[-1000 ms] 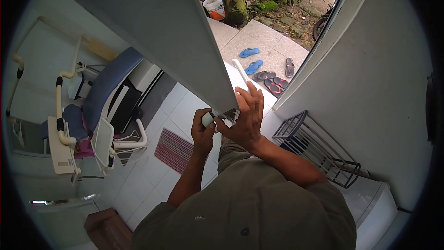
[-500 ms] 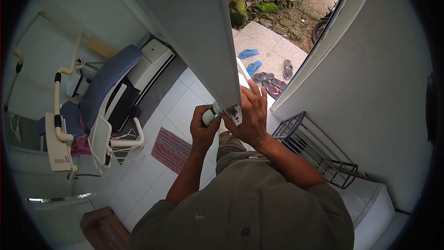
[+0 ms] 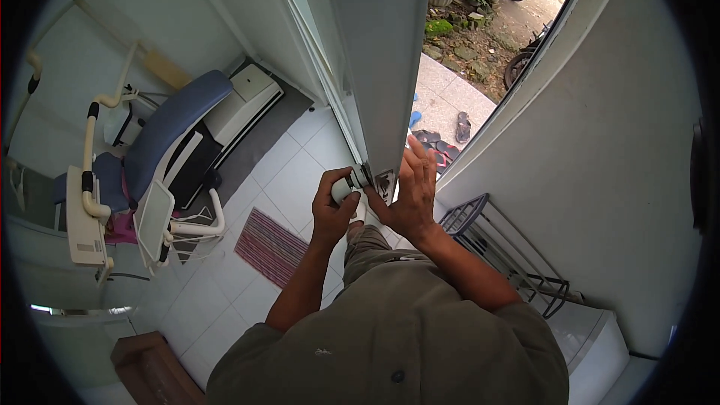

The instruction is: Repairing a door handle on a glass door using a screwdriver.

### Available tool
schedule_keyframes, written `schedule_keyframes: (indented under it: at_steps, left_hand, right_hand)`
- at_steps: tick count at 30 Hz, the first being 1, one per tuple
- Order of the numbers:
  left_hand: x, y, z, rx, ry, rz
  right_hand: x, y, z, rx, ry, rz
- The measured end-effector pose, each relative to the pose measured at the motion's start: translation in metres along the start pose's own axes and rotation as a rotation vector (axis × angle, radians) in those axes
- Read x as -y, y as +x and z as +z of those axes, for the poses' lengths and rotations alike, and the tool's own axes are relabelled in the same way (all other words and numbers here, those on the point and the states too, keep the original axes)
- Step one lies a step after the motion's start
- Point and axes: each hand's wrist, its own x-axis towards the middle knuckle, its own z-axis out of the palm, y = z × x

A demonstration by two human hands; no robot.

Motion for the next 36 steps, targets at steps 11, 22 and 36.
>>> schedule_keyframes:
  at_steps: [11, 22, 36]
  left_hand:
    - [0.024, -0.001, -0.001, -0.024, -0.254, 0.009]
    - [0.032, -0.001, -0.004, -0.005, -0.356, 0.064]
    - [0.025, -0.002, 0.007, -0.161, -0.171, 0.066]
  right_hand:
    - [0.008, 0.002, -0.001, -0.009, -0.021, 0.027]
    - [0.005, 0.002, -0.001, -0.003, -0.015, 0.025]
    - [0.0, -0.002, 0.0, 0.016, 0.011, 0.013]
